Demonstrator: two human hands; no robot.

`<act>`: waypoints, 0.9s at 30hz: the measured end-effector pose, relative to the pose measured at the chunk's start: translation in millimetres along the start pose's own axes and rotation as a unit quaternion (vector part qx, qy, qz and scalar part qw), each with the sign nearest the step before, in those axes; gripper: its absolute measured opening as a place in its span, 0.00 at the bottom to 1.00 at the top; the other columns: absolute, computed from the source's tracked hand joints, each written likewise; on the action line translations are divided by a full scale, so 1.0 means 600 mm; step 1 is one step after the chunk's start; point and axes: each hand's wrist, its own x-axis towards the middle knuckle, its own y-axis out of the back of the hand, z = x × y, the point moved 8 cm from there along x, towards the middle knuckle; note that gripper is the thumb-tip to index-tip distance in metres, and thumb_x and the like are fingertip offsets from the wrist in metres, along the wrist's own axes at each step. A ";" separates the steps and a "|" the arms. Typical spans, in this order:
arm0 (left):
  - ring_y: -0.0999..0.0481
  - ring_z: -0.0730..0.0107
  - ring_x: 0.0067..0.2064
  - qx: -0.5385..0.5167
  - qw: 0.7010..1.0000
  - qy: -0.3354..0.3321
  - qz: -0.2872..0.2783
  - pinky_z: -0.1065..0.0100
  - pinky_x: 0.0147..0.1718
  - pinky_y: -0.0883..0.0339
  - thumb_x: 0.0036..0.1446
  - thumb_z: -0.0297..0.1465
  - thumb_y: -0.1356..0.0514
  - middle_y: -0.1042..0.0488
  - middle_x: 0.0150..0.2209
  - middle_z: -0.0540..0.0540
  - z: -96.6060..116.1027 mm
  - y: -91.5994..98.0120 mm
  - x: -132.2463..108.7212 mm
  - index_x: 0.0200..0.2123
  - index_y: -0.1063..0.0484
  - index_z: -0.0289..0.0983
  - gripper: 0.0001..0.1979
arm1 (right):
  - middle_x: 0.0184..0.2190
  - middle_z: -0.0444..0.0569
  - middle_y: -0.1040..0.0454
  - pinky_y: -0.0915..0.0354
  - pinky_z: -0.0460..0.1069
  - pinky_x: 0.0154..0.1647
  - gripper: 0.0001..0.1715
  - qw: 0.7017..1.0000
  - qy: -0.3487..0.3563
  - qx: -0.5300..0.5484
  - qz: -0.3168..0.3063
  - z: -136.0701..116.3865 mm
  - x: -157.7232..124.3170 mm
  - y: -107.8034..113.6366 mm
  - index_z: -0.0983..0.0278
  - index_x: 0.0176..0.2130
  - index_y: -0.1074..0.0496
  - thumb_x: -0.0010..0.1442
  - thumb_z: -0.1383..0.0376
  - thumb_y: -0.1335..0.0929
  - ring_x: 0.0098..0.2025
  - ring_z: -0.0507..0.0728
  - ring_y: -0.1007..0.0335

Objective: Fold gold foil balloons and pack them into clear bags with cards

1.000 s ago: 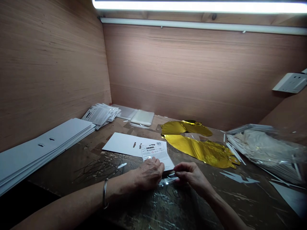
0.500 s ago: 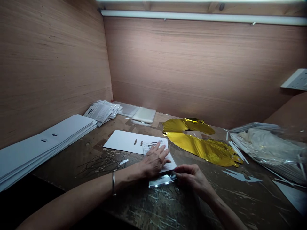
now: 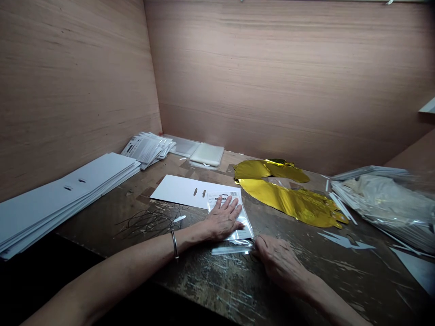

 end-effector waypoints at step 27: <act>0.63 0.56 0.57 0.002 1.000 -0.011 0.000 0.51 0.50 0.68 0.54 0.45 0.67 0.55 0.56 0.40 0.009 0.002 -0.006 0.54 0.53 0.33 0.29 | 0.26 0.45 0.38 0.42 0.47 0.29 0.08 0.947 -0.038 0.313 0.062 -0.046 -0.018 0.002 0.63 0.27 0.42 0.51 0.75 0.43 0.29 0.51 0.42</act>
